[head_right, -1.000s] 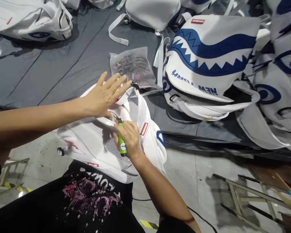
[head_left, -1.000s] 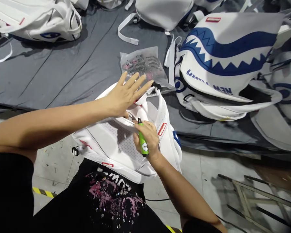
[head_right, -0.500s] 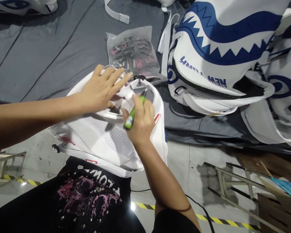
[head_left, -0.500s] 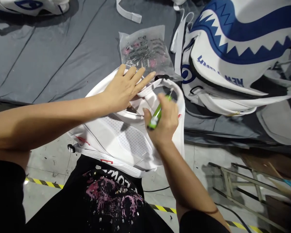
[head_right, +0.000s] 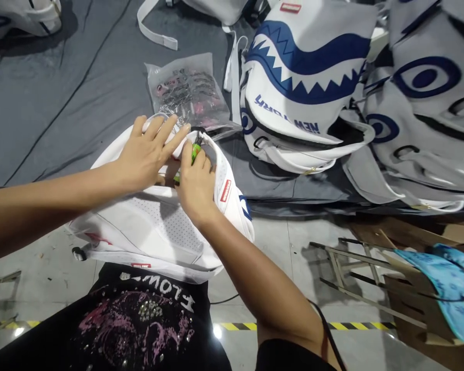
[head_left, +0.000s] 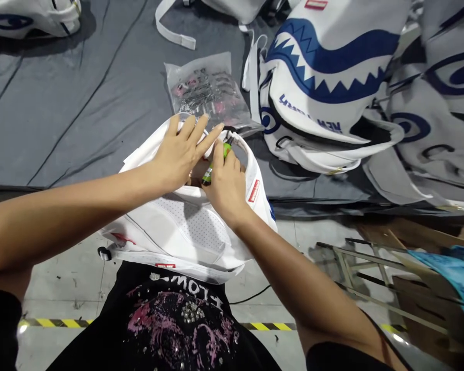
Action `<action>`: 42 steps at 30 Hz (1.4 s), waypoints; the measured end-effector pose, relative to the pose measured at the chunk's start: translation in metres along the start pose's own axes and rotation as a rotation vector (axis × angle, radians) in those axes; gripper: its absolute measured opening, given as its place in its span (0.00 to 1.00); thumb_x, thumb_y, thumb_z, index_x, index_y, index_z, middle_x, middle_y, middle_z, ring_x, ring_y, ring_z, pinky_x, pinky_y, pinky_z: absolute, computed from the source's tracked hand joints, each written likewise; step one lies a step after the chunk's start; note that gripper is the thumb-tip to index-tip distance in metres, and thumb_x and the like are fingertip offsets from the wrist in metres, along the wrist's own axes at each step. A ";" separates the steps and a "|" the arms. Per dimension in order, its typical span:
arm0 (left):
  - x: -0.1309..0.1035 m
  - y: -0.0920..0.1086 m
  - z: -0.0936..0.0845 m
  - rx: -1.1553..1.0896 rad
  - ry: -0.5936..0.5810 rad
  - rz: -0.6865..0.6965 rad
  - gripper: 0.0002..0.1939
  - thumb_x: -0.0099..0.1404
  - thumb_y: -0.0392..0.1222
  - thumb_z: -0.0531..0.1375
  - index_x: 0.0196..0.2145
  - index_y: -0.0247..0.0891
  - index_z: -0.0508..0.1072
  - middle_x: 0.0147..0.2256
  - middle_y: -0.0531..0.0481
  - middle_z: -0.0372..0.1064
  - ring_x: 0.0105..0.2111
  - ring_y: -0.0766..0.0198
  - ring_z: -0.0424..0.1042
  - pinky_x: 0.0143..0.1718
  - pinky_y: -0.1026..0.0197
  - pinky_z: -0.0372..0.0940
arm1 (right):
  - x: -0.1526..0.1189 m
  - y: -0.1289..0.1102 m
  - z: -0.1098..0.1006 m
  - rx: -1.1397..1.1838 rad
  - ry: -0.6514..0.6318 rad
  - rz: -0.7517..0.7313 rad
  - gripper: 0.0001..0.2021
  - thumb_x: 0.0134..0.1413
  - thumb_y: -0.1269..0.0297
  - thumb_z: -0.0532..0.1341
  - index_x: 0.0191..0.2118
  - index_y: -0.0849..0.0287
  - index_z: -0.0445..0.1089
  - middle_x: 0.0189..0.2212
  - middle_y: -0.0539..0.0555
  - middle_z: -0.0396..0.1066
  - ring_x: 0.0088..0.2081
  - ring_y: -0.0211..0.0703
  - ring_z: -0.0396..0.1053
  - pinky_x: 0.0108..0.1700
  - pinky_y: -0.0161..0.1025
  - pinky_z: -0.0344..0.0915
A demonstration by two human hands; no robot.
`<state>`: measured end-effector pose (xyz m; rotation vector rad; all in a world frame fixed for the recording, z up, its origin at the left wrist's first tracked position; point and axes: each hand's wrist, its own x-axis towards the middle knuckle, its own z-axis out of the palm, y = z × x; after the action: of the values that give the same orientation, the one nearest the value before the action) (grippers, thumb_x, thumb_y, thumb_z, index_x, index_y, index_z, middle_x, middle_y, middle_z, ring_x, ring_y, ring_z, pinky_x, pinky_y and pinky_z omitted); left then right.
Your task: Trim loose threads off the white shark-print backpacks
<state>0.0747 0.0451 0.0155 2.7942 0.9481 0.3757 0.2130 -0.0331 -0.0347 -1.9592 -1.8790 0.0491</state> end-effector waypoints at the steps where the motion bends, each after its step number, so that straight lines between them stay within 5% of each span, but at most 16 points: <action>1: -0.001 0.001 0.000 0.037 -0.012 0.002 0.51 0.59 0.65 0.64 0.72 0.46 0.48 0.71 0.41 0.48 0.68 0.35 0.48 0.68 0.29 0.38 | -0.002 0.000 -0.004 0.001 -0.011 0.002 0.37 0.57 0.69 0.61 0.70 0.65 0.48 0.57 0.74 0.62 0.56 0.67 0.65 0.53 0.61 0.69; 15: -0.002 0.008 -0.016 0.118 -0.057 -0.041 0.40 0.67 0.59 0.60 0.68 0.39 0.54 0.70 0.35 0.48 0.67 0.34 0.51 0.65 0.31 0.44 | -0.008 0.008 -0.004 0.154 0.095 0.011 0.35 0.55 0.74 0.57 0.69 0.64 0.51 0.56 0.68 0.66 0.54 0.60 0.66 0.54 0.56 0.67; 26: 0.008 0.008 -0.015 0.284 -0.161 -0.088 0.47 0.61 0.55 0.67 0.70 0.38 0.52 0.71 0.33 0.46 0.66 0.35 0.52 0.62 0.32 0.49 | 0.000 0.012 0.002 0.168 0.098 0.032 0.33 0.57 0.70 0.59 0.68 0.65 0.54 0.54 0.70 0.67 0.54 0.62 0.66 0.55 0.60 0.66; 31: 0.005 0.009 -0.015 0.230 -0.131 -0.088 0.46 0.62 0.55 0.67 0.69 0.34 0.53 0.70 0.30 0.47 0.65 0.33 0.53 0.62 0.31 0.48 | -0.023 0.020 -0.023 0.235 0.226 -0.095 0.25 0.65 0.60 0.58 0.64 0.62 0.63 0.49 0.65 0.74 0.52 0.59 0.71 0.54 0.56 0.68; 35: 0.002 0.005 -0.011 0.126 -0.089 -0.070 0.45 0.61 0.59 0.66 0.68 0.40 0.54 0.70 0.36 0.48 0.65 0.33 0.51 0.62 0.29 0.45 | -0.044 0.022 -0.048 0.426 0.339 -0.129 0.14 0.66 0.59 0.56 0.50 0.57 0.73 0.36 0.57 0.77 0.37 0.50 0.76 0.43 0.47 0.73; 38: 0.002 0.003 -0.008 0.044 -0.046 -0.069 0.44 0.60 0.63 0.65 0.67 0.44 0.55 0.70 0.41 0.50 0.65 0.33 0.49 0.63 0.27 0.43 | -0.032 0.023 -0.056 0.573 0.212 -0.077 0.09 0.61 0.61 0.61 0.44 0.57 0.75 0.36 0.55 0.79 0.36 0.46 0.77 0.39 0.42 0.74; 42: 0.004 0.005 -0.010 0.055 -0.052 -0.079 0.44 0.60 0.62 0.65 0.66 0.42 0.56 0.69 0.38 0.51 0.64 0.32 0.53 0.62 0.28 0.45 | 0.000 0.031 -0.060 0.696 -0.226 -0.181 0.09 0.57 0.64 0.65 0.43 0.58 0.78 0.40 0.54 0.81 0.40 0.47 0.79 0.44 0.43 0.75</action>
<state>0.0780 0.0440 0.0268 2.7899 1.0681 0.2689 0.2615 -0.0496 0.0096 -1.3441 -1.8234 0.7859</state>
